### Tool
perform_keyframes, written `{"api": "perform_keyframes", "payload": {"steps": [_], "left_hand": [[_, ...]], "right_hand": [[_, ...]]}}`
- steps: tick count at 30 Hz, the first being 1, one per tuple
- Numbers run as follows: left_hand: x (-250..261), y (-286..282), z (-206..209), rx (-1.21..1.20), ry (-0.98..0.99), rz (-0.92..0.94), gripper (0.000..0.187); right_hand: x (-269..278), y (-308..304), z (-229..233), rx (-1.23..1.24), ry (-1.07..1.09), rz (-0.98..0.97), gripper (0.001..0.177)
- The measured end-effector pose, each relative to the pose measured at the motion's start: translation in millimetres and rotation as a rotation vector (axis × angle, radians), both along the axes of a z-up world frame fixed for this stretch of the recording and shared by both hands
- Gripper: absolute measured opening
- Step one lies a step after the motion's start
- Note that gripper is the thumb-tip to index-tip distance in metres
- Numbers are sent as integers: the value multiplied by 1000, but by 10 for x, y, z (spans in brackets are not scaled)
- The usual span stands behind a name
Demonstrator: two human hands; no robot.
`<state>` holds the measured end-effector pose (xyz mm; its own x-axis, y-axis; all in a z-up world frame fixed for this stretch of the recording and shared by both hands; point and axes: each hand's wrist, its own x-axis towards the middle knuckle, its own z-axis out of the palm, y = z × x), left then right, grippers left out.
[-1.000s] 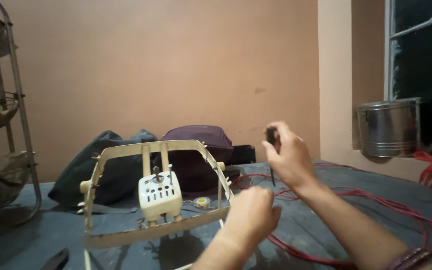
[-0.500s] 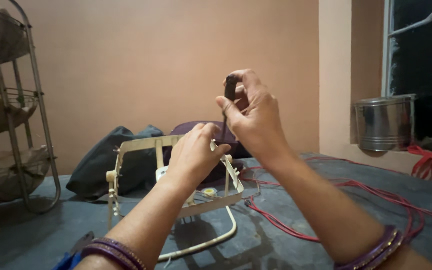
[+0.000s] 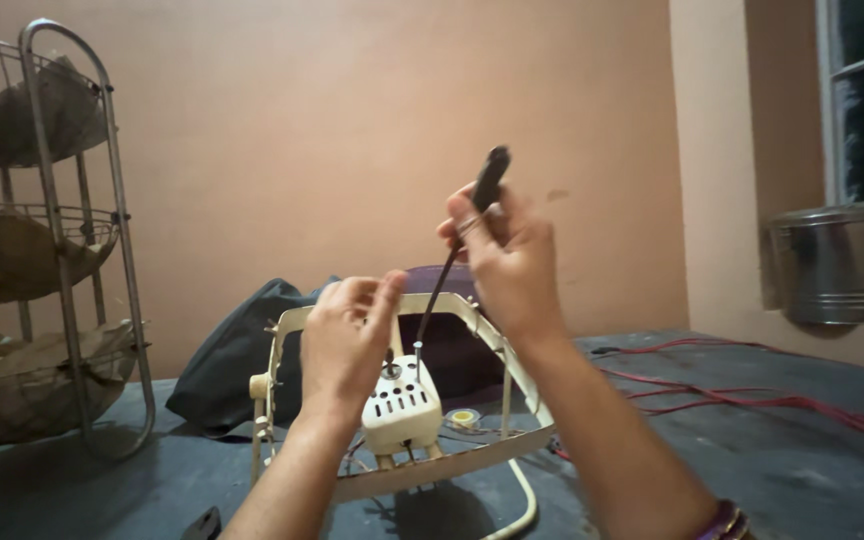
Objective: The person works on a disassembled electric fan on a table. They handle red wires and a metal fan cage, then use a screwdriver to tighten screws on the fan's motor housing.
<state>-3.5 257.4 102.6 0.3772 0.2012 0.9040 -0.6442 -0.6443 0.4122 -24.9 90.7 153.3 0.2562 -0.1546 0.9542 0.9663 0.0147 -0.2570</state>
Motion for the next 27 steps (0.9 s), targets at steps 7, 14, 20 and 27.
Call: {"api": "perform_keyframes", "payload": {"steps": [7, 14, 20, 27], "left_hand": [[450, 259, -169, -100, 541, 204, 96], [459, 308, -265, 4, 869, 21, 117], [621, 291, -649, 44, 605, -494, 84], [613, 256, -844, -95, 566, -284, 112]], "right_hand": [[45, -15, 175, -58, 1, -119, 15], [24, 205, 211, -24, -2, -47, 16], [120, 120, 235, -56, 4, -93, 14], [158, -47, 290, 47, 69, -67, 14]]}}
